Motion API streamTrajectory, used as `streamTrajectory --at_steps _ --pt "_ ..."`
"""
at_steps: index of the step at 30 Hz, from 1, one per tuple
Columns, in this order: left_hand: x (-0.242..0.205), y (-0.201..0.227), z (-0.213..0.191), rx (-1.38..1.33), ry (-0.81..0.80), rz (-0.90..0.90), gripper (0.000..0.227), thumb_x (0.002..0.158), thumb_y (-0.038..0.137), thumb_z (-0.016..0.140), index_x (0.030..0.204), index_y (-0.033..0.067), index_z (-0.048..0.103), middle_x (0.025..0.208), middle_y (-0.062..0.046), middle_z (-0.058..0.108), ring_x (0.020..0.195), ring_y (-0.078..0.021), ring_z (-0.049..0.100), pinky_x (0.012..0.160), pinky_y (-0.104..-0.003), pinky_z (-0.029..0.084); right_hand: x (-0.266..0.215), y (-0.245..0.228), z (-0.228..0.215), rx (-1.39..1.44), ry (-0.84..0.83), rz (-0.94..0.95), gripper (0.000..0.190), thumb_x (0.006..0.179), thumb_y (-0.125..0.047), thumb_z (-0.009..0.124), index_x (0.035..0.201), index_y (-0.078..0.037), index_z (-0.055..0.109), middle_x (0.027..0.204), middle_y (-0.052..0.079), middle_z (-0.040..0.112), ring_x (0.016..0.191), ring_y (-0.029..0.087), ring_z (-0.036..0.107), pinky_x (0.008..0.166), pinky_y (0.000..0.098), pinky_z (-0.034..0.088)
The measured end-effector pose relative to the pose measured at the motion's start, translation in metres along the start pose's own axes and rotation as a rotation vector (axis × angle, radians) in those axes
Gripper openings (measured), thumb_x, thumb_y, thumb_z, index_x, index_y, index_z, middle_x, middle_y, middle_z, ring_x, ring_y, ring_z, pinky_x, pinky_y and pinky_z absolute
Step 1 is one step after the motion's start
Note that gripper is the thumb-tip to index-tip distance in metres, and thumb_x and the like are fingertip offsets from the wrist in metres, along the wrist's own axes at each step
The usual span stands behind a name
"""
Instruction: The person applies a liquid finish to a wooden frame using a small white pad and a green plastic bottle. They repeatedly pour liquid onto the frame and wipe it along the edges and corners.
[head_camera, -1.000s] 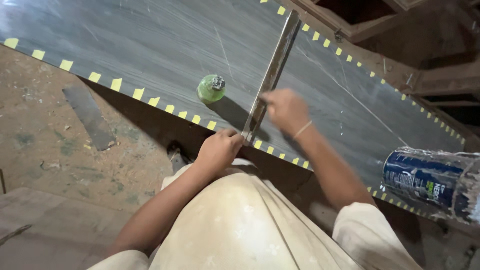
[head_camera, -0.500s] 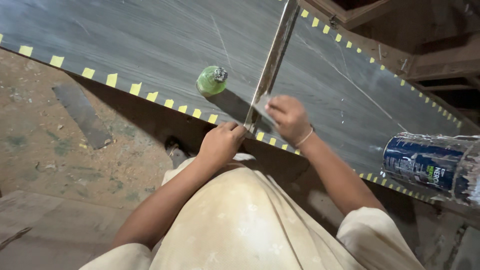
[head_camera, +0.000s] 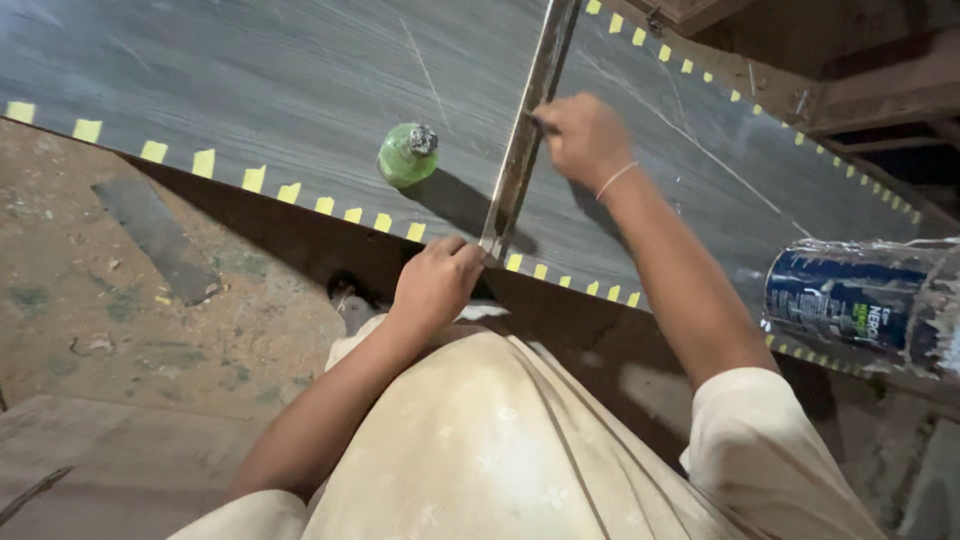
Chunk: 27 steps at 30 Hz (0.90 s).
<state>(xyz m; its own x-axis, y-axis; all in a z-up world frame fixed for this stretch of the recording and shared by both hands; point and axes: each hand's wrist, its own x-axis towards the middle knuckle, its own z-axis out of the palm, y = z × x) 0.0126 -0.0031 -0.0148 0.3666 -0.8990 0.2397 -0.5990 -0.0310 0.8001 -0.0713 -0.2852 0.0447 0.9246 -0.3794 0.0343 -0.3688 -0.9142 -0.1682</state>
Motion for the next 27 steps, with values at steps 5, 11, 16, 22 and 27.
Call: streamTrajectory --at_steps 5,11,16,22,27 --pt "0.0 -0.002 0.0 -0.026 0.015 -0.013 0.007 0.086 0.011 0.071 0.092 0.008 0.071 0.089 -0.01 0.067 0.084 -0.033 0.068 0.069 -0.044 0.056 -0.051 -0.057 0.004 0.024 0.014 -0.143 0.039 0.072 0.0 0.065 0.109 -0.01 0.076 0.108 0.008 0.076 0.091 0.03 0.068 0.077 0.0413 0.058" --pt "0.015 0.013 -0.023 -0.078 -0.117 -0.118 0.006 0.084 0.01 0.071 0.09 0.0073 0.07 0.091 -0.014 0.068 0.084 -0.0372 0.067 0.071 -0.048 0.055 -0.062 -0.076 0.002 0.033 0.006 -0.061 0.037 0.075 0.0 0.067 0.109 -0.013 0.074 0.107 0.004 0.075 0.091 0.028 0.067 0.077 0.0402 0.057" --pt "0.06 0.031 -0.021 -0.268 0.119 0.037 0.028 0.087 0.002 0.062 0.115 0.005 0.067 0.099 -0.017 0.068 0.095 -0.0421 0.066 0.081 -0.05 0.055 -0.063 -0.062 0.01 0.007 -0.009 -0.076 0.033 0.075 -0.005 0.065 0.106 -0.012 0.074 0.108 0.005 0.075 0.093 0.03 0.067 0.079 0.0398 0.057" --pt "0.18 0.022 0.04 0.304 -0.035 0.002 0.01 0.088 0.009 0.067 0.094 0.0026 0.072 0.102 -0.019 0.071 0.094 -0.0374 0.07 0.078 -0.044 0.06 -0.068 -0.051 0.039 -0.354 -0.142 -0.073 0.018 0.082 -0.017 0.064 0.097 -0.015 0.075 0.106 0.006 0.075 0.105 0.029 0.07 0.082 0.0396 0.056" --pt "0.216 -0.001 0.077 0.301 -0.409 -0.407 0.02 0.088 0.015 0.066 0.103 0.007 0.077 0.107 -0.017 0.073 0.101 -0.033 0.072 0.083 -0.042 0.06 -0.073 -0.05 0.032 0.026 0.1 -0.084 0.015 0.093 -0.019 0.066 0.104 -0.014 0.075 0.11 0.008 0.075 0.102 0.034 0.067 0.082 0.0431 0.054"
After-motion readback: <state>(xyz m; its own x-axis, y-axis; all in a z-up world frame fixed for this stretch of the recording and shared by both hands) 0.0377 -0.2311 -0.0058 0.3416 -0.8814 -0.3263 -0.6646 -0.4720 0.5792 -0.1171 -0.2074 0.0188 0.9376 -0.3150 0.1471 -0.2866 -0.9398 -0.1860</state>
